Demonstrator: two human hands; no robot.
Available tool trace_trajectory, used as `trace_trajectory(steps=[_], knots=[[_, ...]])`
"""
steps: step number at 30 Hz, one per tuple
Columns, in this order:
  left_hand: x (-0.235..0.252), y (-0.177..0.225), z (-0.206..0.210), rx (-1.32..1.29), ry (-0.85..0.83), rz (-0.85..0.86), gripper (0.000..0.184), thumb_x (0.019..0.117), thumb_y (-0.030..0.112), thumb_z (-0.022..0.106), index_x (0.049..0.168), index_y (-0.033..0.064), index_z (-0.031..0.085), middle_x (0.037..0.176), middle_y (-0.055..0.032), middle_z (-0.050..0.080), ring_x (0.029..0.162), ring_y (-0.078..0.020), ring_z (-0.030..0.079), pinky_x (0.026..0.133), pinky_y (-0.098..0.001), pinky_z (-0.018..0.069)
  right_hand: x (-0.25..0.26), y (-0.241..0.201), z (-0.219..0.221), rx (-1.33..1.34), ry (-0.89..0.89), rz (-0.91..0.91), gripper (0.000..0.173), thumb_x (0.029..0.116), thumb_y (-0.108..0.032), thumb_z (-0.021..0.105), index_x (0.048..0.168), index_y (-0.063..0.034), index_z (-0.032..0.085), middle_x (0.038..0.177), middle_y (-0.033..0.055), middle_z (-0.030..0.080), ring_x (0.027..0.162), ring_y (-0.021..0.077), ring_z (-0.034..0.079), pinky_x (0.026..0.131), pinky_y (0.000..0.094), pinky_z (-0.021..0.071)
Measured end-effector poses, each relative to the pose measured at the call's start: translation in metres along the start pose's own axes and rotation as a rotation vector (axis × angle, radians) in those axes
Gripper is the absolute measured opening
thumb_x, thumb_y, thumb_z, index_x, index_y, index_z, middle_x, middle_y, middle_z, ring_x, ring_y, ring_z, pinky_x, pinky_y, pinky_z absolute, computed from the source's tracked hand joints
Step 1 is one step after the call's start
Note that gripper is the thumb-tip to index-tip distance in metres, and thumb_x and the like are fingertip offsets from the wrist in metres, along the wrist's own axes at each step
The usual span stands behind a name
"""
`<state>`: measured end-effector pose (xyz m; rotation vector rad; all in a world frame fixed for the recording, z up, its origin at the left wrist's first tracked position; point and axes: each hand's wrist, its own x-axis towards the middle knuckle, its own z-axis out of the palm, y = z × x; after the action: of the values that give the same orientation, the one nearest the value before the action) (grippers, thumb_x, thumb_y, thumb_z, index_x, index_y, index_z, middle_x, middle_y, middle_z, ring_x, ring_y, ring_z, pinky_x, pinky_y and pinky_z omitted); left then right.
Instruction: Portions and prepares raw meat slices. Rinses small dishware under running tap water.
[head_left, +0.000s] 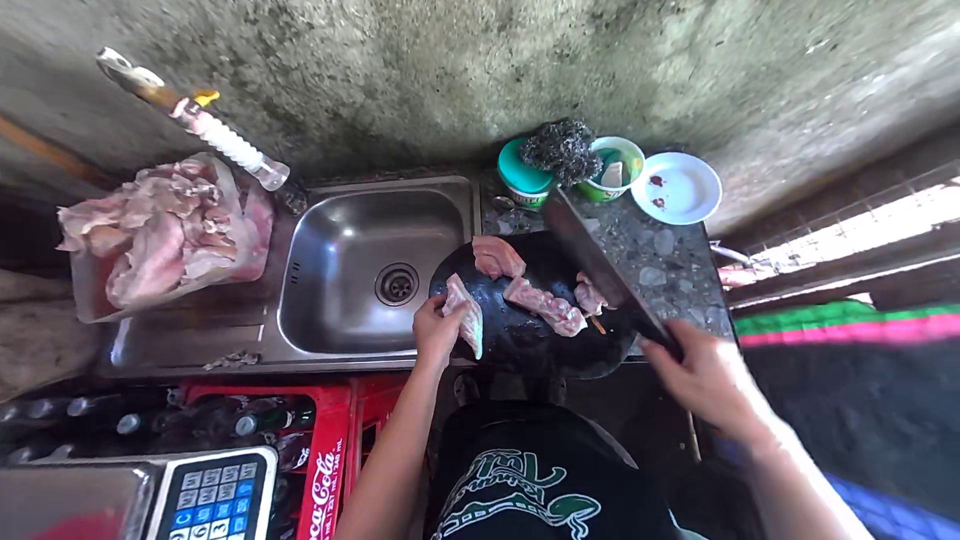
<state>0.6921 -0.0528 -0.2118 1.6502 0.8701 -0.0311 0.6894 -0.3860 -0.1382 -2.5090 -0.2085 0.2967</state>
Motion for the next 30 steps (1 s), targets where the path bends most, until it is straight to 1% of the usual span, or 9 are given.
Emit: trace_trajectory(steps=[1,5,8,13,19,21,24,27,30], knots=[[0.0,0.0,0.0,0.009,-0.01,0.006,0.04,0.0901,0.013,0.079,0.123,-0.004,0.064,0.101,-0.0196,0.069,0.08,-0.0241,0.068,0.074,-0.0414,0.0586,-0.003,-0.017,0.013,0.015,-0.033,-0.011,0.035,0.0992,-0.028,0.058,0.108,0.0042,0.066,0.076,0.0173,0.065,0.07,0.0336,0.066,0.064,0.0576,0.0529],[-0.001,0.0,-0.002,0.024,-0.018,0.038,0.031,0.0965,0.015,0.072,0.12,-0.0037,0.066,0.099,-0.018,0.07,0.078,-0.0226,0.068,0.074,-0.041,0.0583,-0.005,-0.068,0.067,0.071,-0.176,-0.015,0.041,0.1052,-0.029,0.052,0.12,0.0079,0.064,0.099,0.026,0.07,0.092,0.042,0.071,0.084,0.0605,0.0553],[-0.003,-0.003,-0.001,-0.018,-0.012,0.031,0.031,0.0971,0.014,0.071,0.121,-0.0033,0.063,0.098,-0.0176,0.068,0.076,-0.0217,0.067,0.072,-0.04,0.0586,-0.007,-0.094,0.093,0.074,-0.237,0.004,0.046,0.1065,-0.029,0.049,0.129,0.0093,0.06,0.111,0.0282,0.07,0.1,0.0427,0.071,0.089,0.0576,0.0551],[-0.002,-0.01,0.002,-0.054,0.002,0.056,0.033,0.0979,0.013,0.07,0.126,-0.0011,0.061,0.101,-0.0165,0.07,0.078,-0.0212,0.069,0.073,-0.041,0.0592,-0.011,-0.109,0.108,0.032,-0.203,-0.007,0.046,0.1071,-0.029,0.048,0.127,0.0101,0.061,0.107,0.0278,0.07,0.095,0.0421,0.072,0.085,0.0537,0.0566],[-0.004,-0.018,0.003,-0.055,0.017,0.137,0.029,0.098,0.02,0.071,0.122,0.0039,0.069,0.1,-0.0112,0.072,0.08,-0.0172,0.069,0.075,-0.0389,0.0589,-0.017,-0.106,0.109,0.027,-0.145,-0.012,0.045,0.1068,-0.029,0.05,0.124,0.0109,0.062,0.102,0.0268,0.071,0.09,0.041,0.073,0.081,0.0531,0.0579],[-0.005,-0.018,0.004,-0.04,0.021,0.152,0.029,0.0986,0.02,0.07,0.122,0.0039,0.069,0.099,-0.0098,0.072,0.079,-0.0149,0.068,0.075,-0.037,0.0578,-0.018,-0.105,0.111,0.034,-0.116,-0.018,0.044,0.1065,-0.029,0.05,0.122,0.0108,0.062,0.101,0.0262,0.071,0.087,0.0402,0.073,0.079,0.0519,0.0584],[-0.004,-0.018,0.004,0.0,0.026,0.191,0.03,0.0987,0.021,0.07,0.123,0.0032,0.068,0.096,-0.0084,0.072,0.076,-0.0122,0.066,0.075,-0.0346,0.0559,-0.015,-0.106,0.112,0.039,-0.161,-0.001,0.044,0.1068,-0.028,0.05,0.122,0.0112,0.062,0.102,0.027,0.07,0.09,0.0414,0.073,0.08,0.0531,0.0578],[-0.003,-0.017,0.003,0.017,0.017,0.203,0.033,0.0979,0.02,0.07,0.125,0.0021,0.067,0.099,-0.0091,0.071,0.079,-0.0118,0.065,0.078,-0.034,0.0551,-0.012,-0.105,0.111,0.055,-0.181,0.009,0.043,0.1068,-0.027,0.051,0.122,0.0111,0.062,0.101,0.0265,0.07,0.091,0.0406,0.072,0.081,0.0535,0.0575],[-0.004,-0.017,0.006,0.011,0.031,0.227,0.032,0.098,0.019,0.07,0.126,0.0032,0.066,0.102,-0.009,0.071,0.082,-0.012,0.066,0.079,-0.0346,0.0549,-0.014,-0.104,0.11,0.069,-0.115,-0.019,0.042,0.1055,-0.026,0.052,0.121,0.0112,0.063,0.097,0.0247,0.071,0.086,0.0388,0.073,0.077,0.0517,0.0585]])
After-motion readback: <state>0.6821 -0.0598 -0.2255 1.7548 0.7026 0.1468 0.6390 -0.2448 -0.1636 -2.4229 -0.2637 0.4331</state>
